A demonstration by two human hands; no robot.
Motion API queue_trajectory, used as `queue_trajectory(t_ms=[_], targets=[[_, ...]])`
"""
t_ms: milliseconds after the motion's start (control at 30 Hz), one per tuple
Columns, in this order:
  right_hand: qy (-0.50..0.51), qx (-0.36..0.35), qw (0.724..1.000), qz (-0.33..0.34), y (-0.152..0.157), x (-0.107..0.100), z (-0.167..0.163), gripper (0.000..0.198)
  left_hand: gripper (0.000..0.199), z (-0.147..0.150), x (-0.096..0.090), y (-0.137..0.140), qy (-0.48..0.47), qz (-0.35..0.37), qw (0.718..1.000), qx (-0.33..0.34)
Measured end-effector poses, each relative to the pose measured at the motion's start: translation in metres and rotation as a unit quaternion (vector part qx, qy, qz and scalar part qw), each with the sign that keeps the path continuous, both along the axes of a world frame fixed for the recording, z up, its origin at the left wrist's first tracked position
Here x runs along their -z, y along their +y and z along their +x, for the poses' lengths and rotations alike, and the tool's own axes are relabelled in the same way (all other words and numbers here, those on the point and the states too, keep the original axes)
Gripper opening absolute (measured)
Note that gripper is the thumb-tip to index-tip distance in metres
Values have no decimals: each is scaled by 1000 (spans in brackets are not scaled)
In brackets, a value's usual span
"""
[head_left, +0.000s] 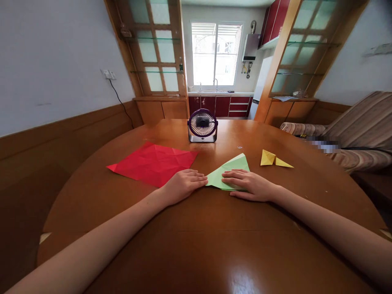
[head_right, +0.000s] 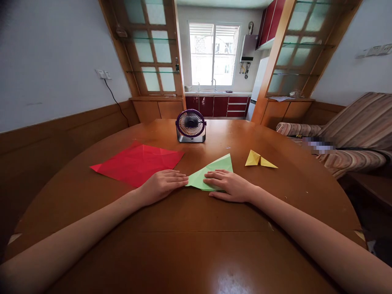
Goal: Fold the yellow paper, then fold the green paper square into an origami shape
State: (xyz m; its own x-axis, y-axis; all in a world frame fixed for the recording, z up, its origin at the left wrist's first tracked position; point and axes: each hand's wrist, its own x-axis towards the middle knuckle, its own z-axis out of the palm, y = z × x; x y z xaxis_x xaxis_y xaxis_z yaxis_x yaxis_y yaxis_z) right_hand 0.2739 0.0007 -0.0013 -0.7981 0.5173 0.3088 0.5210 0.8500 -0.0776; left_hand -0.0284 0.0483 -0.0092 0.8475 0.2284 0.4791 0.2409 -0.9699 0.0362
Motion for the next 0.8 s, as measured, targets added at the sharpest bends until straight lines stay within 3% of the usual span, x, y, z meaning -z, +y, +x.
queue_trajectory(t_ms=[200, 400, 467, 567, 667, 800], targets=[[1, -4, 999, -37, 0, 0, 2, 42, 34, -5, -5, 4, 84, -23, 995, 39], [17, 34, 997, -72, -2, -7, -6, 34, 35, -3, -7, -1, 97, -29, 994, 39], [8, 57, 996, -64, -2, -10, -14, 36, 38, -2, -9, -4, 103, -18, 994, 35], [-43, 91, 995, -1, 0, -9, -26, 38, 39, -2, -13, -9, 108, -13, 993, 36], [-75, 95, 991, 56, 2, -3, -31, 43, 34, -3, -19, -12, 81, -55, 995, 23], [-47, 78, 995, 43, 4, 5, -27, 43, 28, -7, -24, -10, 51, -112, 992, 0]])
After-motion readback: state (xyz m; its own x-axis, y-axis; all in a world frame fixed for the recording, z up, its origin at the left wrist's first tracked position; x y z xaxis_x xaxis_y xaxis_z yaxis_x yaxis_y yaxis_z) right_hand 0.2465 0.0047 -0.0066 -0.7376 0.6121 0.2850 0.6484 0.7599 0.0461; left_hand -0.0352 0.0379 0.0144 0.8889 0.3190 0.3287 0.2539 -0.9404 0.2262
